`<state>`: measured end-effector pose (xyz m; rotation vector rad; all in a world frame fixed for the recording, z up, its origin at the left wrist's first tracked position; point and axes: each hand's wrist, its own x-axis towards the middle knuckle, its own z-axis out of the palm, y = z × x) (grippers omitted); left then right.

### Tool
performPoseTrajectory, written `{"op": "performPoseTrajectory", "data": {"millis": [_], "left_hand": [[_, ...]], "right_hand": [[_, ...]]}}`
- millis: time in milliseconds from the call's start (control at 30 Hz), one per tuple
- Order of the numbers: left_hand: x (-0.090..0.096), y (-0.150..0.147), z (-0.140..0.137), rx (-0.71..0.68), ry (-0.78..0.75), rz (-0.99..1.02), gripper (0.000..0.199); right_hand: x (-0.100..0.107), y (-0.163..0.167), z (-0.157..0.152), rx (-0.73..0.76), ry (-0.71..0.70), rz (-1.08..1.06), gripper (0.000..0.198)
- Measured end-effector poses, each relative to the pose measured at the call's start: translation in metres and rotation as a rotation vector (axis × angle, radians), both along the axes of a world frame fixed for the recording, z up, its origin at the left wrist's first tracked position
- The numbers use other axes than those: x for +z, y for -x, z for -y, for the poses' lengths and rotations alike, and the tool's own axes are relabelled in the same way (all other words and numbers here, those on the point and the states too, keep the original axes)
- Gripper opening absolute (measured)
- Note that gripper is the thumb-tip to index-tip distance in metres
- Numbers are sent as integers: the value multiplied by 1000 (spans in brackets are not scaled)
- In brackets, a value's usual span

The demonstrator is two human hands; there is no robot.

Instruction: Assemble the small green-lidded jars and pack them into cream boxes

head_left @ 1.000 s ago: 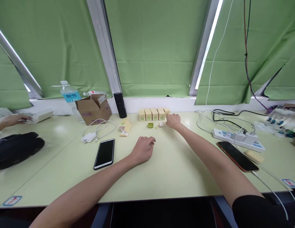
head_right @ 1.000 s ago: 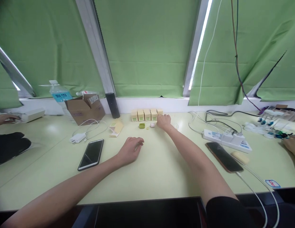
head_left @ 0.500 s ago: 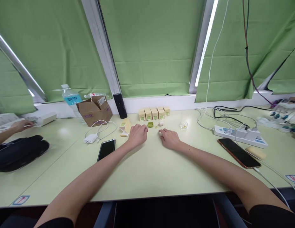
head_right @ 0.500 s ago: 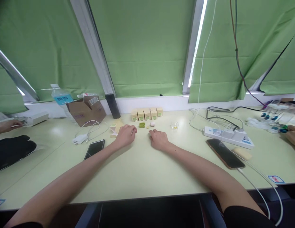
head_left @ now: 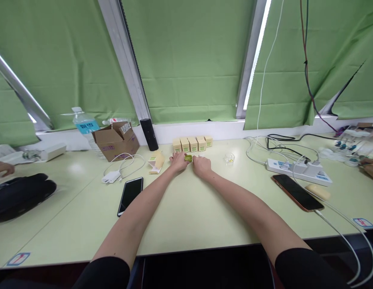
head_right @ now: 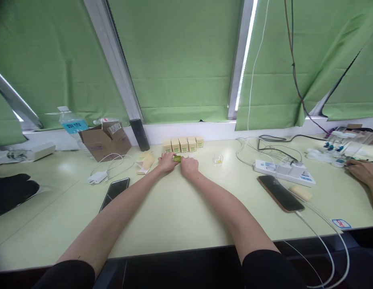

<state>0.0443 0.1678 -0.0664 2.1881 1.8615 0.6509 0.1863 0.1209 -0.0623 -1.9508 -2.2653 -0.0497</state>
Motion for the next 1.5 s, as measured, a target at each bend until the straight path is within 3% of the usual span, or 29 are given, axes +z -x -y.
{"op": "performPoseTrajectory", "data": {"millis": [233,467,767,967,1067,1167,1233,1500], "left_hand": [[9,14,50,-158,-116,129,41],[16,27,101,-191,-204,289,37],[1,23,108,-197,-138,537,33],[2,23,112,-235,-97,594,29],[0,22,110,-257,-81,633,32],[-2,21,108,-264,-58,653,35],[-1,20,108,-268,-49,677,37],[9,19,116,-439,-5,933,41]], "right_hand": [[-2,-19,18,37,-1,-34,29],[-8,-27,18,25,19,-87,34],[-3,-16,7,16,31,-170,19],[2,-35,31,98,-40,-354,9],[1,-49,48,178,-47,-600,9],[-1,-61,63,309,2,-1173,21],[0,-65,69,369,31,-1415,31],[12,-60,85,461,109,-1635,37]]}}
